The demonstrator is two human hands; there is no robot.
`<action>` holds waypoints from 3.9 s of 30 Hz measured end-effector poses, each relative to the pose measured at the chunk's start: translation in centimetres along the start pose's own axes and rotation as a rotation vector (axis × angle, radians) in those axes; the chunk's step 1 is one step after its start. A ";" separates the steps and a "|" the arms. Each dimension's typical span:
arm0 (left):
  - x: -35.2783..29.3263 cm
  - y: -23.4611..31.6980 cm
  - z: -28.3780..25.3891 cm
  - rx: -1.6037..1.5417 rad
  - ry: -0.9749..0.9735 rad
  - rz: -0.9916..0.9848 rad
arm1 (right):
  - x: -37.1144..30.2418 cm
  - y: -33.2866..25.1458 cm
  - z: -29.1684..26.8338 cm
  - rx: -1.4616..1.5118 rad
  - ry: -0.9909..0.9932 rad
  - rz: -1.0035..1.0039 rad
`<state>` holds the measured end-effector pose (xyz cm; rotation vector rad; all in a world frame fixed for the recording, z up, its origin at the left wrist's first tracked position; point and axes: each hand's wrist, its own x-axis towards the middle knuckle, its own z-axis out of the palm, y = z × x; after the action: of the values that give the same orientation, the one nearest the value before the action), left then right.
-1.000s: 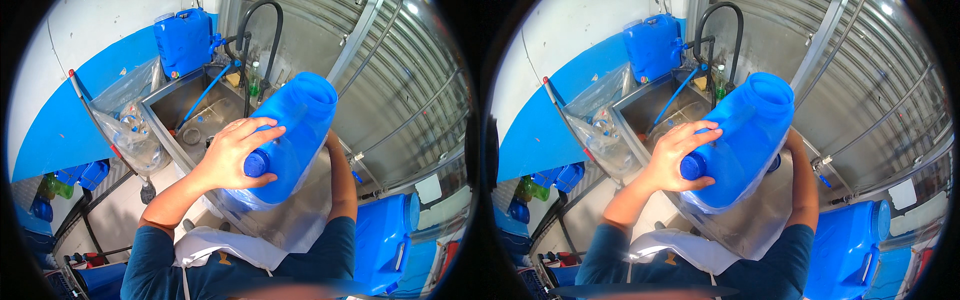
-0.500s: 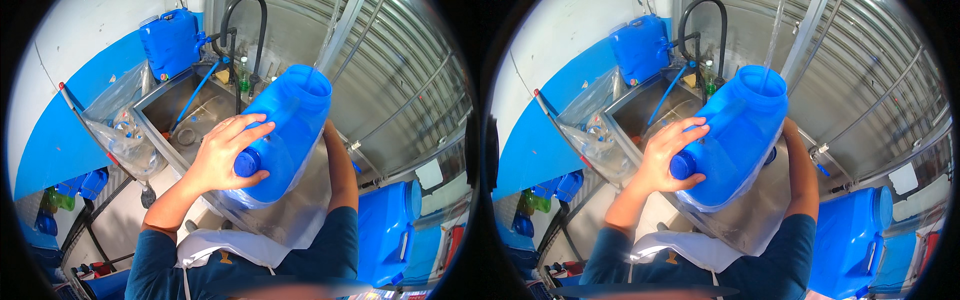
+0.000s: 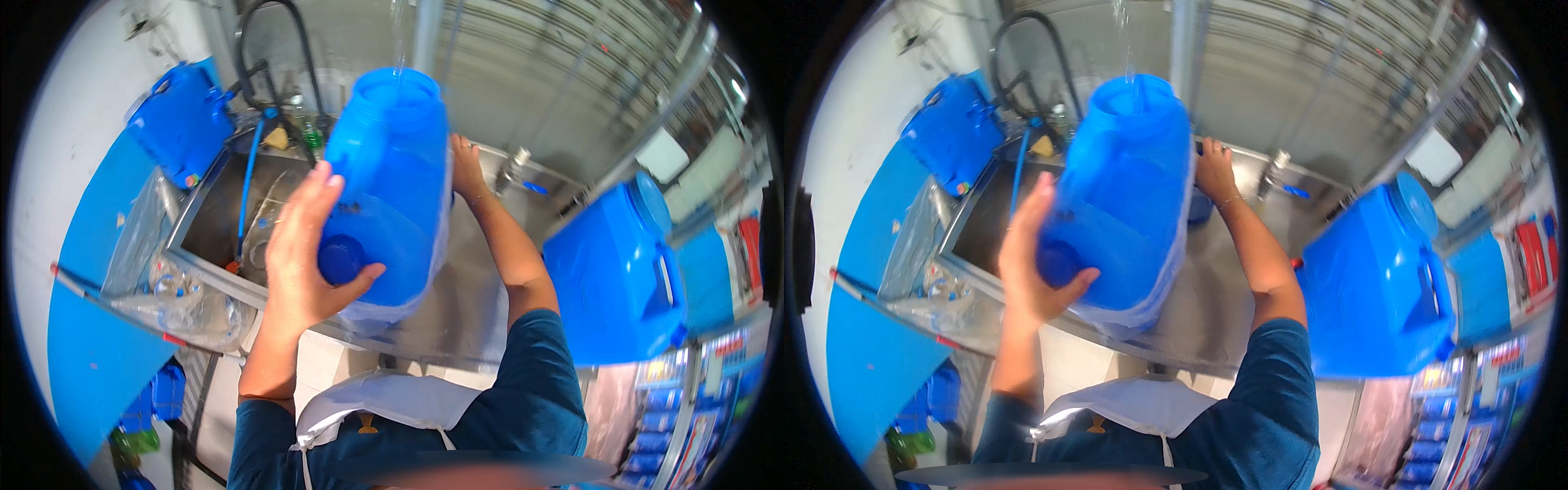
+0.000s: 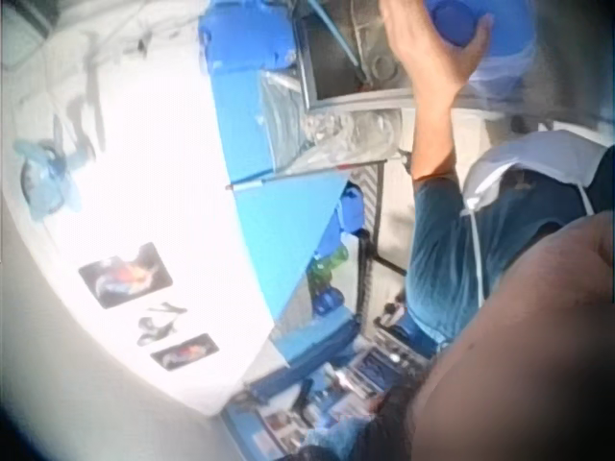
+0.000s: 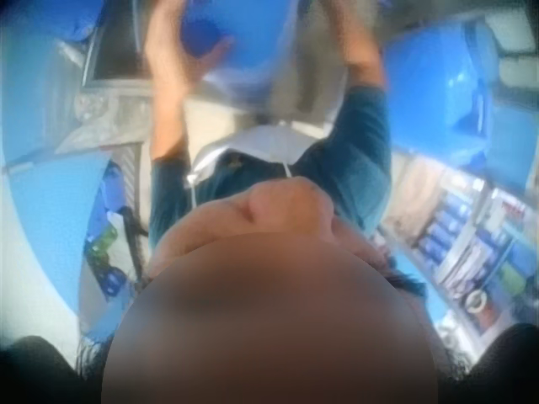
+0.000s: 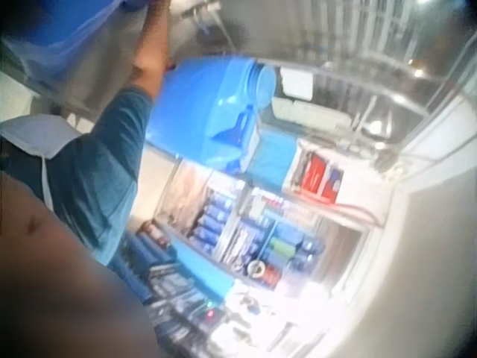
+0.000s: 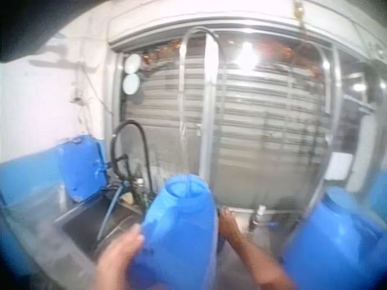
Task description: The person wraps a blue plastic container in a clear plastic bag, then uses a red heat gun to shrink-wrap the bag around the container. They apply a label to the container's neck and continue heating the seal. Finally, they place the sealed container into a larger plastic bag.
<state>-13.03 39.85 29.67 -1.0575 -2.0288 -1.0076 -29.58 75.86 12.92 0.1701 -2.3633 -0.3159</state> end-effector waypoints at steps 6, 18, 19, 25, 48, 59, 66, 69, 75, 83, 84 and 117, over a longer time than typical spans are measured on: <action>-3.1 -1.3 0.8 -0.059 0.419 0.280 | -12.4 -3.4 -12.8 0.230 -0.513 0.210; -14.2 6.3 8.6 -0.844 -0.304 0.338 | -28.6 -6.1 -33.0 0.642 -0.779 0.561; -14.5 6.9 9.2 -0.859 -0.381 0.306 | -29.1 -5.8 -34.2 0.619 -0.741 0.578; -15.2 13.5 14.4 -0.950 -0.684 0.155 | -32.6 -1.6 -41.2 0.590 -0.588 0.655; -23.3 24.8 46.0 -1.217 0.259 -1.057 | -63.5 32.9 -37.1 0.458 -0.775 0.843; -25.4 25.4 45.1 -0.519 0.692 -1.109 | -70.7 53.3 -30.5 0.092 -0.660 0.981; -19.8 33.2 42.6 0.256 0.831 -0.784 | -72.1 60.0 -26.7 0.018 -0.626 1.040; -16.3 39.7 43.6 0.061 1.153 -0.435 | -73.4 61.5 -24.2 0.131 -0.593 1.023; -10.7 51.8 53.6 0.002 0.837 -0.310 | -77.3 69.9 -25.4 0.316 -0.447 0.884; -3.6 64.1 68.9 -0.190 0.057 -0.450 | -85.2 88.9 -32.4 0.402 -0.446 0.820; -3.2 65.4 70.0 -0.184 -0.043 -0.448 | -86.0 90.3 -32.0 0.385 -0.445 0.822; 18.0 82.0 86.2 -0.664 -0.490 0.551 | -51.1 112.2 -64.2 -0.884 -0.418 0.580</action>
<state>33.44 150.83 27.60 -2.2477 -1.5761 -1.2158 48.19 183.11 55.09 -1.0540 -2.2904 -1.1281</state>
